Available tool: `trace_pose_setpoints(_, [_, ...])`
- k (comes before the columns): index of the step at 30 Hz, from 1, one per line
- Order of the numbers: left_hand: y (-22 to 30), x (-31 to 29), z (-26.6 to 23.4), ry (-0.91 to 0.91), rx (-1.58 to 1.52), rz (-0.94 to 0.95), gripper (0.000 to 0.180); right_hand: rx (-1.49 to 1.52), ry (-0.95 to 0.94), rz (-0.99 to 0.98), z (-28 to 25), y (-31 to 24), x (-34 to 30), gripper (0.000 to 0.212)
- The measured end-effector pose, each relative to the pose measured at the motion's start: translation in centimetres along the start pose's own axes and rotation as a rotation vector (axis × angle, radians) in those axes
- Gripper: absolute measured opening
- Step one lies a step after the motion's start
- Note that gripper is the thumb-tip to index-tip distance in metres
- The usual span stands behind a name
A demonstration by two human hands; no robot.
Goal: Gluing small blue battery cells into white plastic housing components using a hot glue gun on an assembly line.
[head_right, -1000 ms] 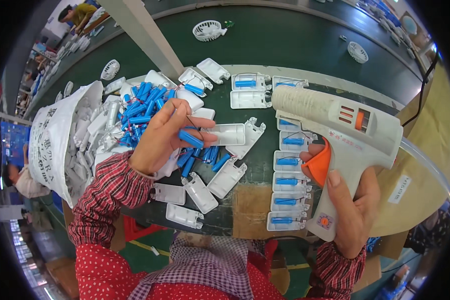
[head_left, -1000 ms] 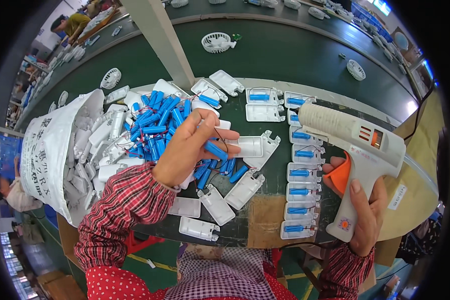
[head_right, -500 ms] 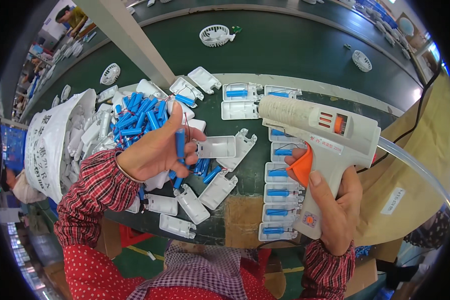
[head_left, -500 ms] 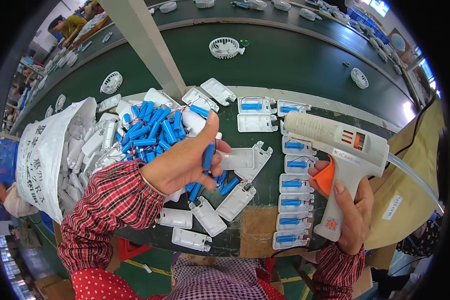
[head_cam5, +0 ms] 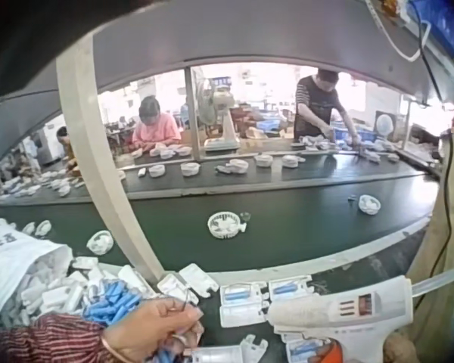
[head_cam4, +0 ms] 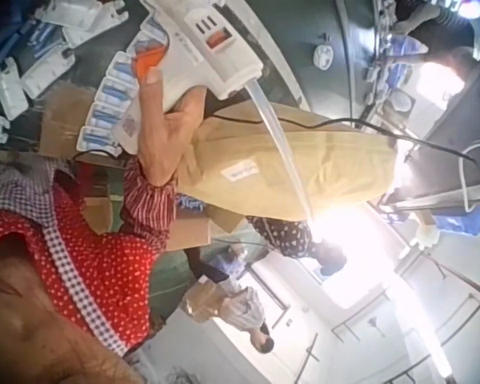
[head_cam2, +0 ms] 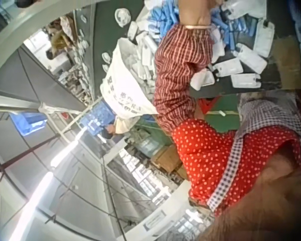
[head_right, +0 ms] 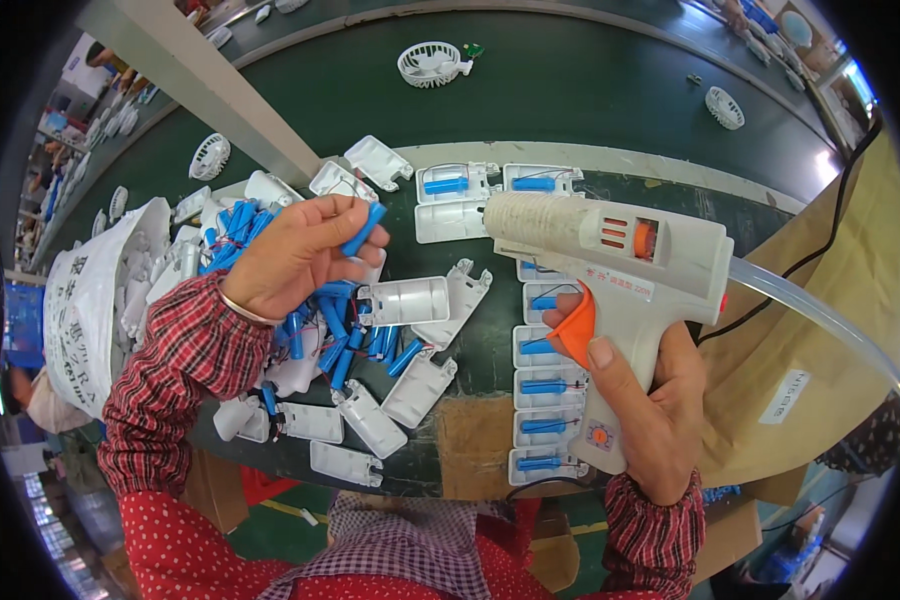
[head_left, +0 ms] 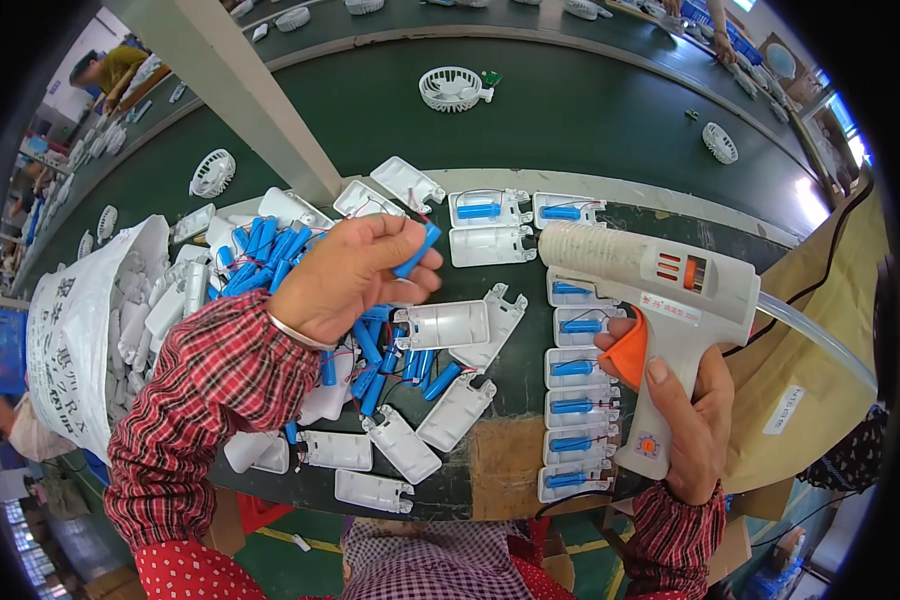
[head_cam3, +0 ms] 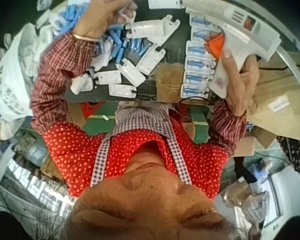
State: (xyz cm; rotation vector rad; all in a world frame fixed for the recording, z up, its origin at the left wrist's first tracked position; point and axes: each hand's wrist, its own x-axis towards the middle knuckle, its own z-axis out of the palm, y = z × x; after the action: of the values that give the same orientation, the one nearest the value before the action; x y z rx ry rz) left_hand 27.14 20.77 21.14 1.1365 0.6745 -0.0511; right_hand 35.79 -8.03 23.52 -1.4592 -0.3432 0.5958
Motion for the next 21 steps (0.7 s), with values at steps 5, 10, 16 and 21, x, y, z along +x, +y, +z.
trace_pose_setpoints(5, [-0.5,2.4,0.4,-0.164,0.294,0.101,0.026,-0.024,0.003,0.016,-0.2,0.4,0.5,0.046])
trace_pose_setpoints(10, [-3.6,7.3,0.2,0.066,0.973,0.698,0.02,-0.031,-0.018,0.026,0.1,0.9,0.6,0.046])
trace_pose_setpoints(16, [-5.1,9.4,1.1,0.218,1.201,0.872,0.019,-0.088,-0.008,0.071,-0.2,1.4,0.6,0.044])
trace_pose_setpoints(21, [-6.3,10.0,1.3,0.192,1.222,0.823,0.017,-0.129,0.007,0.096,0.1,1.8,0.9,0.043])
